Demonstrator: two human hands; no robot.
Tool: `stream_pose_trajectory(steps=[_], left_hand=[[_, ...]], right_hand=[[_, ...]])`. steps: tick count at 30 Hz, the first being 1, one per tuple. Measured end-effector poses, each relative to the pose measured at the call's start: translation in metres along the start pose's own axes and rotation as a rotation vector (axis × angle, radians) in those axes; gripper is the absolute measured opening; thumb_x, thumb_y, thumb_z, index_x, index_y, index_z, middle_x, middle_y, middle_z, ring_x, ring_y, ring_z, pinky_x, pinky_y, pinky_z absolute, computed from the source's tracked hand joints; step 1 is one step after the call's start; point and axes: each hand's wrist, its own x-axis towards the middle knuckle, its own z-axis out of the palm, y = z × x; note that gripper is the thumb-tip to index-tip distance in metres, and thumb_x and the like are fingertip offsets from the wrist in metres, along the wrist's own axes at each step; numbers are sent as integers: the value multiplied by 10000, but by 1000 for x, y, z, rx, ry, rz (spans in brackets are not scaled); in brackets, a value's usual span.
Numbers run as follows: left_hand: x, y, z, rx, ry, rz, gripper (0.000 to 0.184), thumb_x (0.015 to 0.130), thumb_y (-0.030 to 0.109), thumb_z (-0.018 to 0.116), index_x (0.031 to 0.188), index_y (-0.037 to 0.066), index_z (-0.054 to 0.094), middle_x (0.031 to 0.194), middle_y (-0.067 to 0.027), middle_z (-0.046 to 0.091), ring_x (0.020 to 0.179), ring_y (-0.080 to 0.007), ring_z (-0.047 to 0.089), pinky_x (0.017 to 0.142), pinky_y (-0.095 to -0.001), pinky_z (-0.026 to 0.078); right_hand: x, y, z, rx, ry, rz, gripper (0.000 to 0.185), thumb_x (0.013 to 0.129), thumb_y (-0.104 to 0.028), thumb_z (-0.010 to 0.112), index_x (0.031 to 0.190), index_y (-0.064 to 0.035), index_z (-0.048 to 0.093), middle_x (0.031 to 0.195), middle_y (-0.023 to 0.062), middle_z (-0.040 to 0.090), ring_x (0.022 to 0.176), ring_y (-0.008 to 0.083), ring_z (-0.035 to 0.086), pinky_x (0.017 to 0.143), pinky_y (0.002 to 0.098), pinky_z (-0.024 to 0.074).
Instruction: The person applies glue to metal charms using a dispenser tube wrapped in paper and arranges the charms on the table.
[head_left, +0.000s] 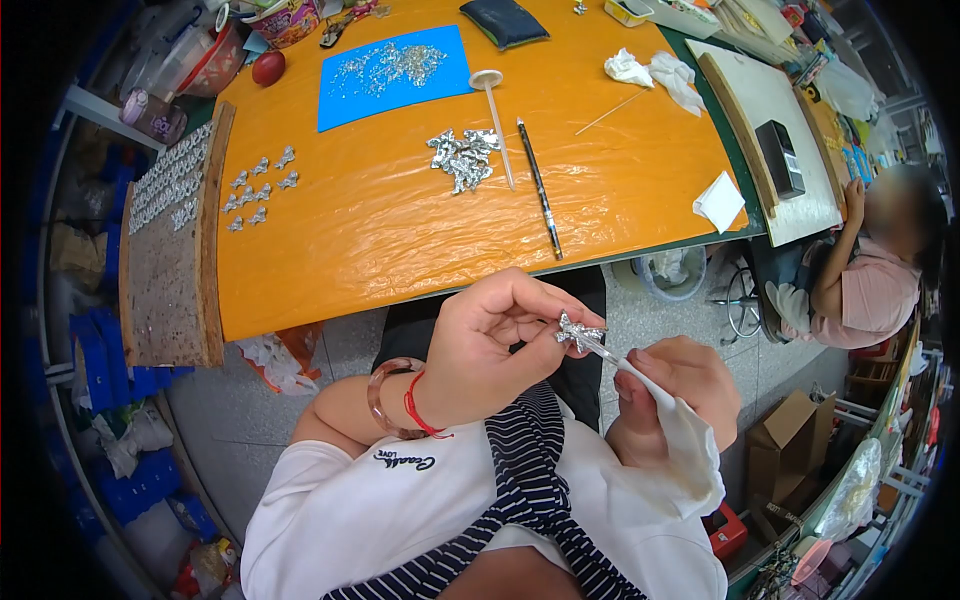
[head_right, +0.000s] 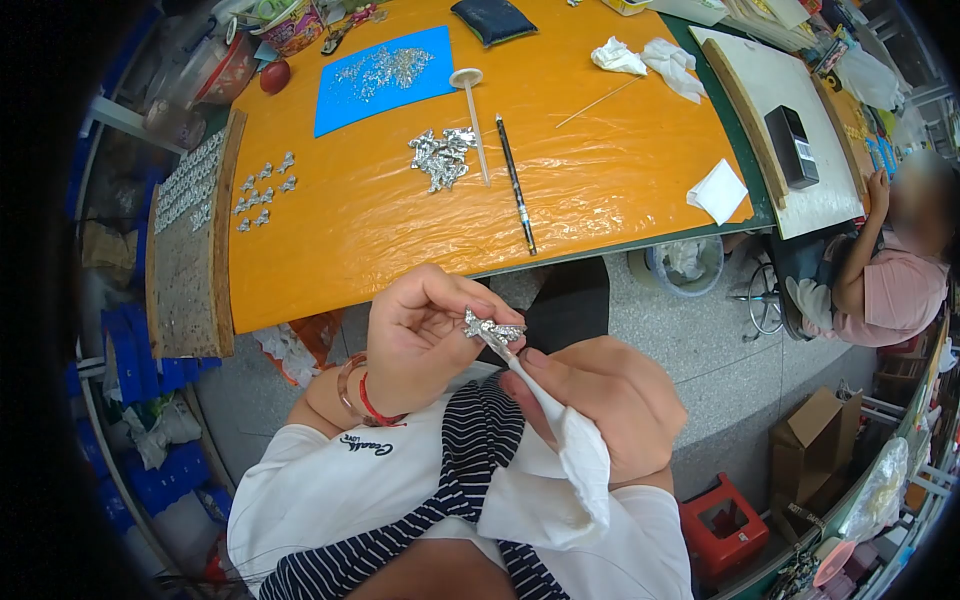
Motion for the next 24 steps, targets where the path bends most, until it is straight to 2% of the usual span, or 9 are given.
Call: stream_pose_trajectory(steps=[1,2,4,17,19,24], left_hand=[[0,-1,0,-14,1,2,132,747,-110,425,867,-58,441,936,-184,535,802,-132,552,695,-224,468],[0,-1,1,-14,1,1,132,747,-110,425,867,-58,441,936,-184,535,802,-132,552,695,-224,468],[0,0,2,-14,18,0,127,745,-109,427,861,-59,443,934,-181,535,805,-134,553,692,-223,471],[-1,-1,2,-17,9,-13,134,740,-110,433,861,-54,443,935,-177,534,813,-139,554,688,-220,471],[0,1,2,34,3,-31,120,758,-85,462,859,-37,418,900,-226,529,822,-220,564,729,-318,475],[-1,-1,2,47,9,-15,123,754,-84,467,857,-38,421,897,-222,529,824,-218,564,730,-316,474]], right_hand=[[-2,0,1,17,36,12,144,684,-113,642,704,-6,547,616,106,538,460,193,508,407,258,395],[-1,0,0,18,36,13,144,684,-113,642,704,-6,547,616,106,538,460,193,508,407,258,395],[3,1,-2,-2,-12,23,273,515,-18,749,738,-54,594,616,60,553,496,172,546,421,232,423],[2,5,-2,32,22,-60,275,518,0,740,749,-44,597,606,64,552,491,169,543,416,232,417],[4,2,-3,7,-8,-36,276,518,-1,741,749,-45,596,617,66,556,490,168,544,416,231,418],[4,1,-3,-18,12,-38,279,513,-6,744,742,-51,592,612,59,547,493,168,542,417,230,417]])
